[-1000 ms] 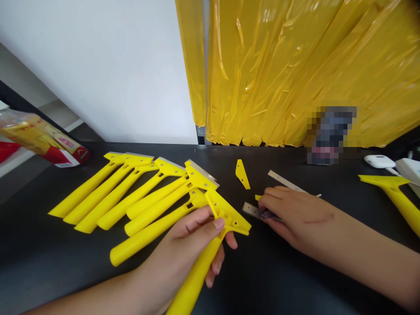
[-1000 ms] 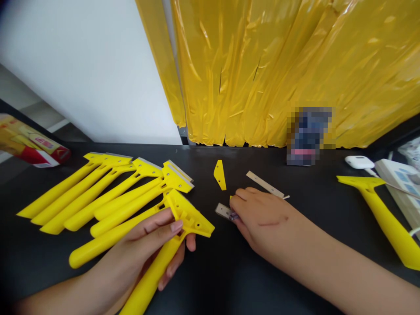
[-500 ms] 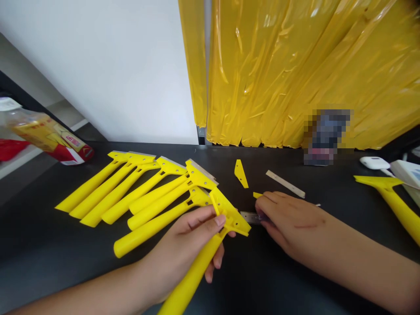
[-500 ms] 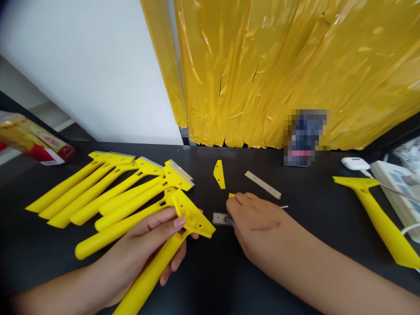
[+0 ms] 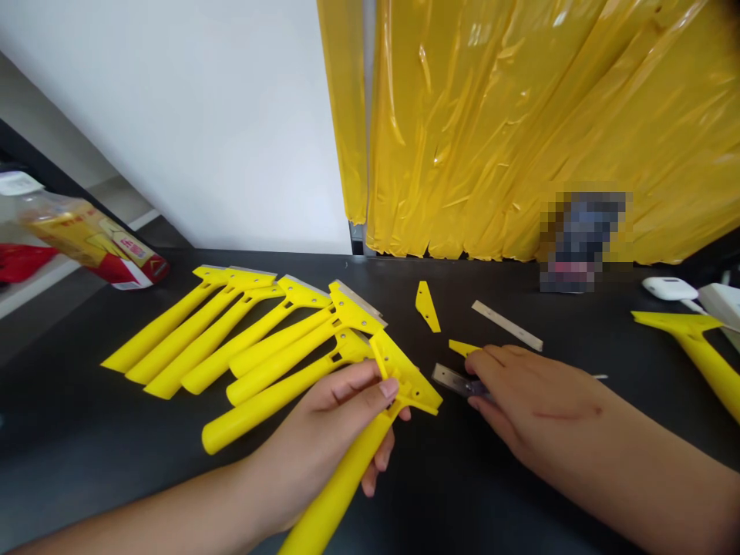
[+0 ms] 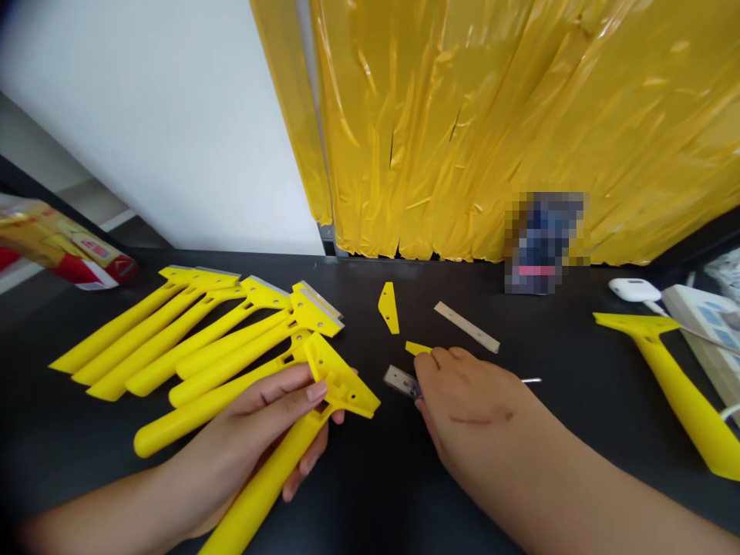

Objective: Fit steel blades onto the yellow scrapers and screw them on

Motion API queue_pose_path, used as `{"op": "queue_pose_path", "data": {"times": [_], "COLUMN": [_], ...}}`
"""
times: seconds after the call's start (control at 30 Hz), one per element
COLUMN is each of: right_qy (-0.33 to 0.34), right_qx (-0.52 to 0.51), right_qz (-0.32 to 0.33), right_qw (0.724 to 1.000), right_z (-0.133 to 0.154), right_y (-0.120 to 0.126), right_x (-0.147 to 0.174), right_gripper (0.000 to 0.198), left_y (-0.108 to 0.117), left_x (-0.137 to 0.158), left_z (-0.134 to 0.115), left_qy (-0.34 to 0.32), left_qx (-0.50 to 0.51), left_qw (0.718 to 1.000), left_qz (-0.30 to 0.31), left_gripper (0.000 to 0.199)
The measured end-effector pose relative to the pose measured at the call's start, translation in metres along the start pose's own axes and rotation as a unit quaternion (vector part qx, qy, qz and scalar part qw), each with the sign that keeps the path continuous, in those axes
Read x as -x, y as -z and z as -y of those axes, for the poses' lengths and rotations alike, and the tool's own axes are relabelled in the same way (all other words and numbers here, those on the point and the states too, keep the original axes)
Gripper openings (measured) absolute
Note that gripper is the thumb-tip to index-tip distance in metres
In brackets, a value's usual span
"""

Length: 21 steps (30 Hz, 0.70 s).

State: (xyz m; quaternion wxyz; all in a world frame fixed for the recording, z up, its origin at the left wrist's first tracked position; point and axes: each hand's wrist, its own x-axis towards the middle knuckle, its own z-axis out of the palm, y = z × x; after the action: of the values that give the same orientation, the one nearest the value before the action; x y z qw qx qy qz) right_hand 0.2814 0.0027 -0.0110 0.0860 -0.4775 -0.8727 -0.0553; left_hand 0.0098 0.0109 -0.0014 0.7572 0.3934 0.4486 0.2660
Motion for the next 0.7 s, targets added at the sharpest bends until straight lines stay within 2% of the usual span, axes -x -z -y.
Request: {"op": "queue_pose_path", "data": {"times": [0.27,0.37,0.7], "right_qy": [0.038,0.027,-0.008], "right_qx": [0.018,0.009,-0.024], "right_qz": [-0.036,-0.035,-0.010], "right_qw": [0.998,0.999,1.000], "right_z": [0.004,0.005,0.006], "right_y": [0.000,-0.002,-0.009], "right_x": [-0.004,-0.004,0.000], "right_gripper": [0.018,0.016,0.021], "left_y": [0.000,-0.001,0.001], "left_x": [-0.001,-0.001,-0.001], "left_z": [0.000,0.001,0.002], "left_qy": [-0.006,-0.022,-0.017], "left_qx": [0.008,0.010,-0.004], "left_qw": [1.000,1.000,1.000], "left_qz": [-0.001,-0.005,-0.008], "left_gripper": [0.036,0.036,0.039]}}
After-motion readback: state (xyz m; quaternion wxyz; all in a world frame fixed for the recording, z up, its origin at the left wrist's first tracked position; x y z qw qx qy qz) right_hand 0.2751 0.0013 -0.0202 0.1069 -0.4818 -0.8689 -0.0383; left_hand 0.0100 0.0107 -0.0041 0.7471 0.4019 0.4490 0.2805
